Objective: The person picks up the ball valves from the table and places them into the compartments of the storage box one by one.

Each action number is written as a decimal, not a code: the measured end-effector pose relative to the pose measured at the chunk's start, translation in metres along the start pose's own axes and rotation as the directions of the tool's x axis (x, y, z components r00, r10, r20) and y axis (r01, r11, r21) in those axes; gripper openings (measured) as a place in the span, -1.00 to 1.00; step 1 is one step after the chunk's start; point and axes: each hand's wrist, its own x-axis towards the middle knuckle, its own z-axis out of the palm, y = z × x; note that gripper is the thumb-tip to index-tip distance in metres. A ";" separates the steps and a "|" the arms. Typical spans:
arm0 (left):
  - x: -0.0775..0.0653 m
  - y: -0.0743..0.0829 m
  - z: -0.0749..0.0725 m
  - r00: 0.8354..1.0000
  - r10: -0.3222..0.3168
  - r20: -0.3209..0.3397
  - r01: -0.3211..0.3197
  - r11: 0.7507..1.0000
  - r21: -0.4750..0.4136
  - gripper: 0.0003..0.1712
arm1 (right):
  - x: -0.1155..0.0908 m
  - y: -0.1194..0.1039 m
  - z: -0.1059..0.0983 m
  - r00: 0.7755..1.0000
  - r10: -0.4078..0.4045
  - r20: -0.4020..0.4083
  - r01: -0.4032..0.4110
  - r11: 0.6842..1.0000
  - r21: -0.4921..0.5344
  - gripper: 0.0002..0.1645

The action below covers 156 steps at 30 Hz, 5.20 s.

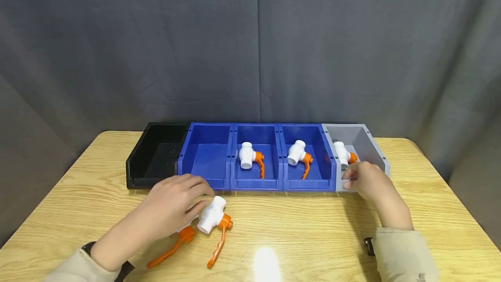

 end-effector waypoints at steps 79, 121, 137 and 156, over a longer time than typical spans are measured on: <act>0.029 0.005 0.031 0.820 0.175 0.545 -0.234 0.972 0.039 -0.30 | 0.002 -0.002 -0.005 0.992 0.105 0.068 -0.106 0.994 0.009 -0.84; 0.011 -0.024 0.015 0.893 0.397 0.211 -0.429 0.893 0.136 -0.38 | 0.001 -0.001 -0.004 0.993 0.101 0.067 -0.101 0.995 -0.003 -0.79; 0.018 -0.042 -0.011 0.877 0.441 0.190 -0.475 0.854 0.211 -0.34 | 0.000 -0.001 -0.004 0.992 0.106 0.066 -0.106 0.994 -0.010 -0.80; 0.032 -0.059 -0.024 0.837 0.502 0.219 -0.546 0.786 0.288 -0.30 | 0.001 -0.002 -0.004 0.991 0.111 0.075 -0.112 0.994 0.005 -0.80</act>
